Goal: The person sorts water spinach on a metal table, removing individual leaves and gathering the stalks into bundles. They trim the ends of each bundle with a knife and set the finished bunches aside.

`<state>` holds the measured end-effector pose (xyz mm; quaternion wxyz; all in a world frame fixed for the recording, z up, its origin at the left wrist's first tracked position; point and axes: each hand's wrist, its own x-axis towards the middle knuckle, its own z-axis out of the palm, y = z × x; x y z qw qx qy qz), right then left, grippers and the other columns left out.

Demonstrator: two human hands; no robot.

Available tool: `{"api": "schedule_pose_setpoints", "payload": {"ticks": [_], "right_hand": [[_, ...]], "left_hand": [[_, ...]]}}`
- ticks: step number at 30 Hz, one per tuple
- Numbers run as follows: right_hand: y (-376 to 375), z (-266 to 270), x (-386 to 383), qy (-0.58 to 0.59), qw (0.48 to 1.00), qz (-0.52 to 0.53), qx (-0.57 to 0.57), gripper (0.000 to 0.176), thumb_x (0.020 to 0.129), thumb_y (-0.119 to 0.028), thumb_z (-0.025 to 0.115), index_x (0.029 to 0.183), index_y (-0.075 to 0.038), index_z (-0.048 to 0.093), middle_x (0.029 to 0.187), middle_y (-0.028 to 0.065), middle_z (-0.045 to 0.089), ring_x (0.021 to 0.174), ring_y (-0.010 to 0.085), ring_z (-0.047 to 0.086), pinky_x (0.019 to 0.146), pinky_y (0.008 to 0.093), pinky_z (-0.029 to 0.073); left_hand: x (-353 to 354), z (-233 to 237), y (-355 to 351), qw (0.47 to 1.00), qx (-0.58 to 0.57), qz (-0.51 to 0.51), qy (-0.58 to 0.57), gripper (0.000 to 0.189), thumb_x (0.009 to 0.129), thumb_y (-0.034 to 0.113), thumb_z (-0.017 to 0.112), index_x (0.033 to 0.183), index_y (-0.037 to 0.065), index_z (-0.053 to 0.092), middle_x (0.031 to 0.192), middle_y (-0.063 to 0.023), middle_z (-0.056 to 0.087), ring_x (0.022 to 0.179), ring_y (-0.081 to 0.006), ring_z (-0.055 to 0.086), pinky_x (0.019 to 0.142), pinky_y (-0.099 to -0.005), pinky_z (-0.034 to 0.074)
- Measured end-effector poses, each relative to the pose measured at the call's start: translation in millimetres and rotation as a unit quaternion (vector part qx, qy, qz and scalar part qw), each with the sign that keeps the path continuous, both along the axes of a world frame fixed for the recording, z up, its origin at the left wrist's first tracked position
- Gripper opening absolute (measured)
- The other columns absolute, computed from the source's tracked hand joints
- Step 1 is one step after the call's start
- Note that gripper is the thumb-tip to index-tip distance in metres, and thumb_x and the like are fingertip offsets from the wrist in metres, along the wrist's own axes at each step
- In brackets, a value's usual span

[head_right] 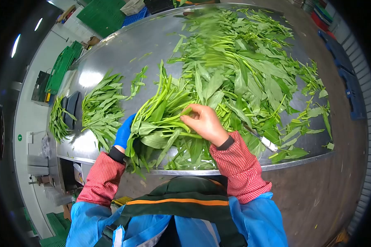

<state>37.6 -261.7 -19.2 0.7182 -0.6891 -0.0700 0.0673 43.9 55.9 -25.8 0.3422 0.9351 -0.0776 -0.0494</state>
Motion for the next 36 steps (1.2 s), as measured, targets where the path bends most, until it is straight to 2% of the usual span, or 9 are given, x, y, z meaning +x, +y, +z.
{"api": "schedule_pose_setpoints", "payload": {"ticks": [5,9,13,18,19,28,31,32,36], "right_hand": [[-13,21,0,-0.019,0.984,-0.023,-0.177,0.015,0.08,-0.017,0.068,0.084,-0.002,0.065,0.064,-0.0025,0.059,0.053,0.0047,0.046,0.048,0.0235,0.037],[-52,27,5,0.032,0.979,-0.035,0.196,0.01,0.084,-0.016,0.062,0.084,-0.006,0.061,0.07,-0.0031,0.057,0.057,0.005,0.049,0.051,0.0199,0.039],[-49,7,31,0.099,0.993,-0.065,0.02,0.021,0.087,-0.024,0.063,0.097,-0.005,0.061,0.075,0.0007,0.059,0.058,0.0049,0.05,0.05,0.0181,0.04],[-2,-13,34,0.127,0.984,0.115,-0.053,0.041,0.084,-0.026,0.069,0.113,0.002,0.061,0.103,0.0102,0.066,0.088,0.0191,0.062,0.084,0.032,0.048],[2,3,24,0.081,0.988,0.129,0.026,0.036,0.085,-0.024,0.068,0.106,0.005,0.064,0.096,0.0116,0.068,0.085,0.0194,0.064,0.079,0.0321,0.049],[-13,6,5,-0.025,0.969,0.039,-0.242,0.018,0.082,-0.011,0.066,0.088,0.006,0.067,0.067,0.0072,0.065,0.061,0.0129,0.058,0.059,0.0283,0.047],[-24,-8,4,-0.088,0.98,0.031,-0.174,0.015,0.083,-0.009,0.063,0.088,0.004,0.068,0.068,0.0062,0.066,0.059,0.0119,0.058,0.057,0.027,0.047],[-31,4,5,-0.028,0.973,0.029,-0.226,0.02,0.082,-0.016,0.061,0.081,0.003,0.067,0.067,0.0133,0.064,0.059,0.0215,0.061,0.057,0.0309,0.048],[-82,36,4,0.046,0.998,-0.032,-0.041,0.013,0.087,-0.015,0.06,0.09,-0.003,0.064,0.065,0.0005,0.059,0.055,0.0071,0.055,0.049,0.0224,0.042]], "left_hand": [[2,-7,2,0.999,0.002,-0.019,-0.033,0.038,0.091,0.004,0.043,0.129,0.006,0.05,0.122,-0.0148,0.058,0.111,-0.0259,0.056,0.097,-0.0324,0.042],[-10,9,-3,0.999,0.037,-0.005,-0.039,0.04,0.09,0.002,0.044,0.13,0.006,0.048,0.122,-0.0154,0.057,0.111,-0.0268,0.056,0.097,-0.0325,0.042],[-13,25,-17,0.995,0.052,-0.053,-0.07,0.042,0.087,0.002,0.049,0.128,0.011,0.049,0.11,-0.0151,0.059,0.103,-0.0282,0.058,0.09,-0.0339,0.044],[-10,26,-35,0.991,0.065,-0.089,-0.073,0.042,0.085,0.003,0.049,0.127,0.012,0.049,0.103,-0.0169,0.058,0.097,-0.0333,0.058,0.084,-0.037,0.046],[-11,28,-35,0.992,0.068,-0.087,-0.061,0.042,0.086,0.003,0.049,0.127,0.012,0.049,0.104,-0.0168,0.058,0.097,-0.0332,0.058,0.084,-0.037,0.045],[-8,4,-18,0.995,0.029,-0.089,-0.014,0.041,0.088,0.008,0.051,0.129,0.011,0.048,0.115,-0.0181,0.057,0.107,-0.0318,0.057,0.092,-0.0361,0.044],[-10,15,-24,0.995,0.04,-0.09,-0.017,0.042,0.088,0.006,0.049,0.13,0.01,0.047,0.116,-0.0176,0.057,0.108,-0.031,0.056,0.093,-0.0356,0.044],[-11,17,-23,0.995,0.046,-0.086,-0.022,0.042,0.088,0.005,0.048,0.13,0.01,0.047,0.116,-0.0173,0.057,0.108,-0.0307,0.056,0.093,-0.0354,0.044],[-9,18,-11,0.998,0.04,-0.045,0.0,0.042,0.089,0.003,0.046,0.13,0.01,0.047,0.118,-0.0167,0.057,0.109,-0.03,0.056,0.093,-0.0346,0.044]]}}
